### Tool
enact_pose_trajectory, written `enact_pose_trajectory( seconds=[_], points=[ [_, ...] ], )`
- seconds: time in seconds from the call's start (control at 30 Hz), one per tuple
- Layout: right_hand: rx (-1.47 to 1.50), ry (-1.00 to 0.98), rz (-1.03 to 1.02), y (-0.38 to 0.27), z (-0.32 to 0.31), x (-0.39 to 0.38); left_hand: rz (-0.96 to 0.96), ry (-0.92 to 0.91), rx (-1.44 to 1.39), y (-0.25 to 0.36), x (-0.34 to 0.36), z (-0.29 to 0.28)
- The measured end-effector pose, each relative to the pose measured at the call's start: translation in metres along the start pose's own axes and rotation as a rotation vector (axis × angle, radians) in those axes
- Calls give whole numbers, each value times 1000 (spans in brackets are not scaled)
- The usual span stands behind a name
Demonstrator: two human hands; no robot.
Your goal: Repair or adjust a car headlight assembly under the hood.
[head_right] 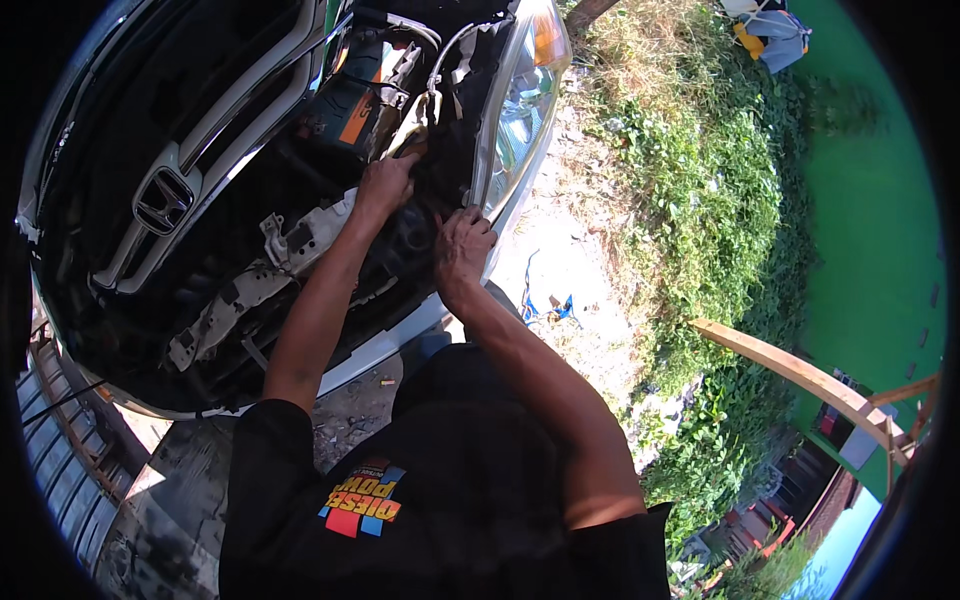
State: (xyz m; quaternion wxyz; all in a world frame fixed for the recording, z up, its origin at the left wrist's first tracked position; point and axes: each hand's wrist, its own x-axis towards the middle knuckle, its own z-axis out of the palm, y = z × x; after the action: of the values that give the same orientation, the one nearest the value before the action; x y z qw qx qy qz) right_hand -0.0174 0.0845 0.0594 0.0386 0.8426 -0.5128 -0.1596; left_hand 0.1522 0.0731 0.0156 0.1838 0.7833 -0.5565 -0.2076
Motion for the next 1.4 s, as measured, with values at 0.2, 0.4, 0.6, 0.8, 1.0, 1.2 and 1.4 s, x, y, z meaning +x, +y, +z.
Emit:
enact_pose_trajectory(
  seconds=[0.2,0.4,0.6,0.8,1.0,1.2,1.4],
  points=[
    [337,-138,34,12,-3,10,14,13,24,2,1,3],
    [511,-211,-43,28,-23,8,-116,-118,343,13,3,10],
    [541,-228,49,17,-7,10,-79,-176,568,25,6,17],
    [585,-293,75,17,0,7,-103,-150,563,19,1,17],
    [594,-330,86,24,5,10,-172,-244,617,34,15,18],
    [669,-320,26,28,2,7,-221,-223,632,32,-4,10],
    [610,-379,27,23,11,17,-141,-183,650,44,-9,4]
  ],
)
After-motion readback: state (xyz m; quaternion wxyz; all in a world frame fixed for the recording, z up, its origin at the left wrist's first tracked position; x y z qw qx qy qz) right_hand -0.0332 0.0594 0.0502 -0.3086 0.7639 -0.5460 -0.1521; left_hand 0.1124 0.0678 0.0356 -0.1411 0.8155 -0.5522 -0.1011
